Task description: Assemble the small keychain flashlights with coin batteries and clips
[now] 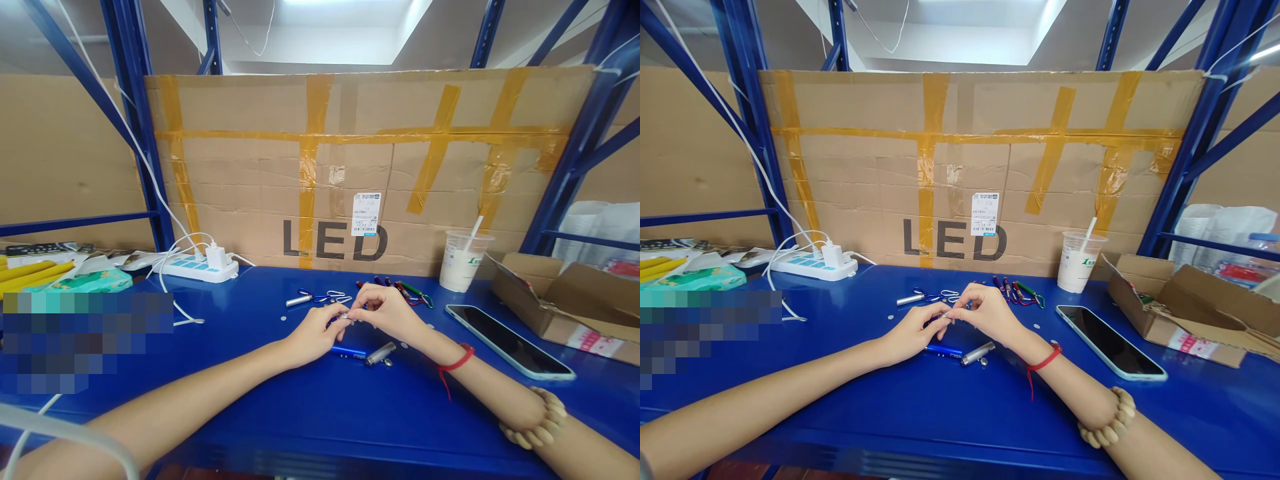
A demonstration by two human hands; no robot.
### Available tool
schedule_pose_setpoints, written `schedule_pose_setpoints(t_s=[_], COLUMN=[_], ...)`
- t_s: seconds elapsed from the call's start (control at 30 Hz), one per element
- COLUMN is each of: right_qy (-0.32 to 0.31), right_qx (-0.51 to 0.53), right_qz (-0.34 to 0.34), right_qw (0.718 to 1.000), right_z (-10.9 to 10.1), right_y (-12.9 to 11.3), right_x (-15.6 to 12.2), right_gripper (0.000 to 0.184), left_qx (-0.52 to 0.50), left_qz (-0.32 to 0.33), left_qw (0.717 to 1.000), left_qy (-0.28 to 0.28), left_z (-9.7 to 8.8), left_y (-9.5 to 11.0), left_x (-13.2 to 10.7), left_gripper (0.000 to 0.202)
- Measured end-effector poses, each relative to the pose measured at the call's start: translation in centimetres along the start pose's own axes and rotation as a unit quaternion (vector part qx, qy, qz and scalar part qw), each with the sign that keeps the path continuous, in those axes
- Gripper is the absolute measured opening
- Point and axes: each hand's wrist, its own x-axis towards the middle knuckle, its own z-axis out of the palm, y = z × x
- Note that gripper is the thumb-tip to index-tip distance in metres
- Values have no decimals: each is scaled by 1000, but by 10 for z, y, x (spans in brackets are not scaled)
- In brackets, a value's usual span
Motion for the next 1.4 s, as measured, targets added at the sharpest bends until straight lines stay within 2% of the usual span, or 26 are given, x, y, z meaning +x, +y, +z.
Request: schedule_pose_setpoints(t_s=[0.17,0.4,0.6,0.87,1.4], right_qy=[8,20,16,9,22], right_qx=[-11,-3,31,58,53], right_qz=[3,10,22,21,13], right_qw=[1000,1000,999,998,998], right_z=[1,3,3,2,2], right_y=[2,1,3,0,-1], right_x=[-1,0,-1,-2,-1], right_gripper=[28,34,34,30,29], left_qx=[2,-11,-27,-32,-57], left_qz=[-6,-11,-21,-40,-73], left_qw=[1000,999,999,996,993], left_qy=[16,37,39,69,73], left_z=[0,1,2,2,1], left_y=[0,0,0,2,4], left_x=[1,1,1,2,0], left_gripper=[20,22,23,24,25])
